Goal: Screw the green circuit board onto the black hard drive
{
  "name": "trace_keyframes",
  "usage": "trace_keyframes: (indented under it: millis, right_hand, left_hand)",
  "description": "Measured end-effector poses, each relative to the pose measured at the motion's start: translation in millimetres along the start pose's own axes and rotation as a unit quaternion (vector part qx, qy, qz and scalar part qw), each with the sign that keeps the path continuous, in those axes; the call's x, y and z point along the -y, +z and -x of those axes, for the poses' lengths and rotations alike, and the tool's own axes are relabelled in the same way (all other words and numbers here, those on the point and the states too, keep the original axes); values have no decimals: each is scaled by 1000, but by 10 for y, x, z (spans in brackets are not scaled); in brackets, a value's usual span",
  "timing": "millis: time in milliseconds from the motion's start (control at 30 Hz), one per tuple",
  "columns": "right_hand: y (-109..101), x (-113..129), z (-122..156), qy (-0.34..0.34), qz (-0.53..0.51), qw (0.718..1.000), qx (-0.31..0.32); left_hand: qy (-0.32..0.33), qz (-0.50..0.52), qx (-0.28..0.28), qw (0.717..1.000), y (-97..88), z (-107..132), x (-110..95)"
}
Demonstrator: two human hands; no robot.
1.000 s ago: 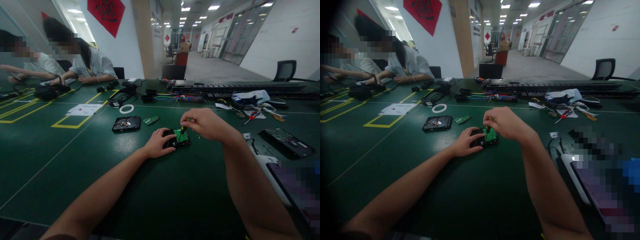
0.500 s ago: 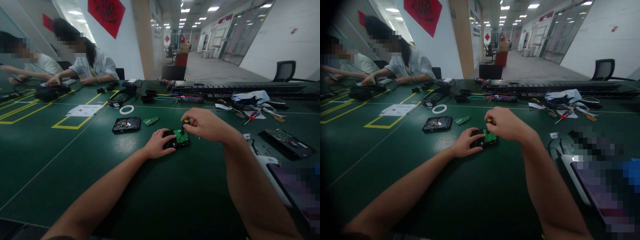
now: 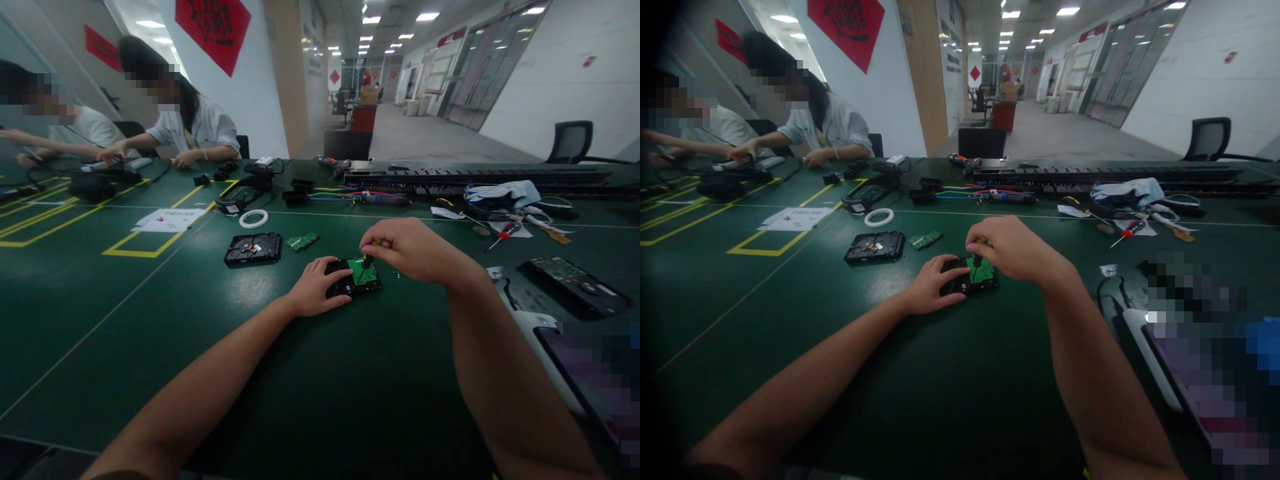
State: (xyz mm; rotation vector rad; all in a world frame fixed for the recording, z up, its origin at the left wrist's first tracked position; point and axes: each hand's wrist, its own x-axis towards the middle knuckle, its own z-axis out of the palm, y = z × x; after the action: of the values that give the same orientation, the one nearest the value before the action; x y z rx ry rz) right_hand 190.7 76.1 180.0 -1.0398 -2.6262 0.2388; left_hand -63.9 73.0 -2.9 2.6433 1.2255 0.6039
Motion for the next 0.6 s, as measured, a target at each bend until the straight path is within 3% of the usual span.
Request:
trace_keyframes:
  millis: [400,600]
  right_hand:
    - [8,23,7,52,4,999,-14]
    - [8,5,12,34,1,999,-14]
  left_hand:
    - [1,2,-1,1000,-9,-7,-9]
    - [1,0,-2,1000,-10,-4,-16]
